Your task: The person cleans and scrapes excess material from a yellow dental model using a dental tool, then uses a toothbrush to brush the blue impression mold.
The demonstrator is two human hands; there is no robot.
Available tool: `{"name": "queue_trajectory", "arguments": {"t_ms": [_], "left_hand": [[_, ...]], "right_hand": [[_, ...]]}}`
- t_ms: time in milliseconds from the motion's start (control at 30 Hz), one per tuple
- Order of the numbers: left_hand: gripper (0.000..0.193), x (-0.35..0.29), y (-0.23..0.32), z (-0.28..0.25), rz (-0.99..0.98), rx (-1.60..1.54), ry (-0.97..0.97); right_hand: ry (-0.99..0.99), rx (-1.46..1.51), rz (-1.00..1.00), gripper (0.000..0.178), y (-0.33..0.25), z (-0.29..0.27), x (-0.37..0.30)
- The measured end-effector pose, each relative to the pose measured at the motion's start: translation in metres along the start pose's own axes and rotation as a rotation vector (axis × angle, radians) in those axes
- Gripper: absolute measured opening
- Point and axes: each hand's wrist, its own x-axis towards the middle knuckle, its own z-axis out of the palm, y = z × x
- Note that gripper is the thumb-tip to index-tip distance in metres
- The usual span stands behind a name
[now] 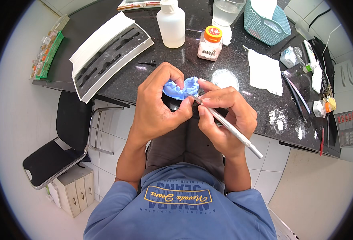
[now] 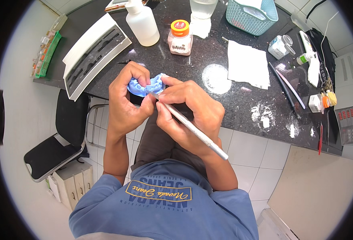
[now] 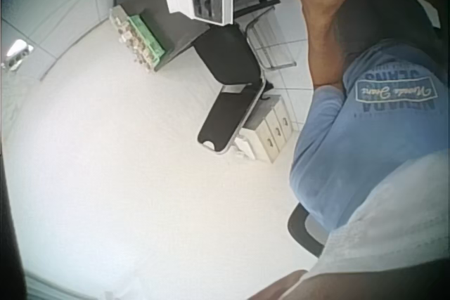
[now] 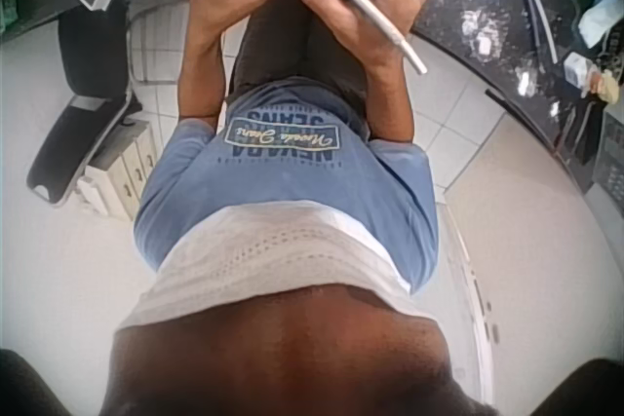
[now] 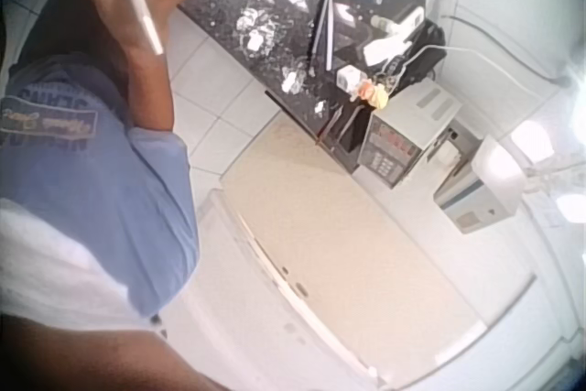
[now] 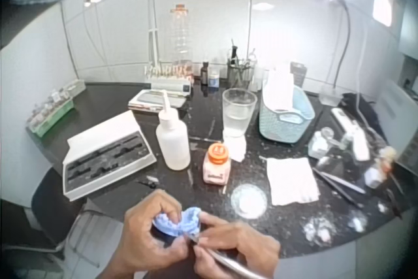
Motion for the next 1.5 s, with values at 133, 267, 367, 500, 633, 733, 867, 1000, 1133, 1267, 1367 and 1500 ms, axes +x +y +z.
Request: {"name": "queue_trajectory", "arguments": {"t_ms": [133, 267, 367, 500, 633, 733, 867, 1000, 1133, 1267, 1367, 1500], "left_hand": [[0.027, 0.001, 0.0, 0.0, -0.001, 0.003, -0.015], [0.027, 0.001, 0.0, -0.002, 0.011, 0.013, -0.022], [0.026, 0.001, 0.0, -0.002, 0.01, 0.015, -0.029], [0.026, 0.002, 0.001, -0.004, 0.013, 0.008, -0.05], [0.026, 0.003, 0.001, -0.006, 0.012, -0.01, -0.076], [0.026, 0.002, -0.001, -0.006, 0.014, -0.042, -0.086], [0.026, 0.004, 0.001, -0.011, -0.004, -0.059, -0.116], [0.025, 0.005, -0.001, -0.012, -0.016, -0.081, -0.141], [0.025, 0.005, -0.003, -0.014, -0.019, -0.111, -0.172], [0.025, 0.006, -0.003, -0.016, -0.033, -0.127, -0.192], [0.026, 0.006, -0.005, -0.017, -0.043, -0.164, -0.19], [0.029, 0.007, -0.006, -0.018, -0.042, -0.138, -0.207]], "right_hand": [[-0.006, 0.019, 0.019, 0.019, 0.0, -0.001, 0.0], [-0.008, 0.039, 0.034, 0.018, -0.001, -0.001, 0.0], [-0.009, 0.047, 0.043, 0.017, -0.002, -0.001, 0.001], [-0.021, 0.052, 0.063, 0.017, -0.003, -0.002, 0.001], [-0.031, 0.048, 0.077, 0.017, -0.003, -0.003, 0.001], [-0.043, 0.029, 0.11, 0.018, -0.005, -0.005, 0.0], [-0.036, 0.052, 0.122, 0.017, -0.006, -0.005, 0.0], [-0.046, 0.045, 0.138, 0.016, -0.006, -0.006, 0.0], [-0.061, 0.05, 0.145, 0.016, -0.005, -0.008, 0.0], [-0.074, 0.056, 0.155, 0.016, -0.006, -0.008, 0.0], [-0.074, 0.082, 0.17, 0.016, -0.007, -0.008, 0.001], [-0.071, 0.087, 0.182, 0.015, -0.008, -0.009, 0.002]]}}
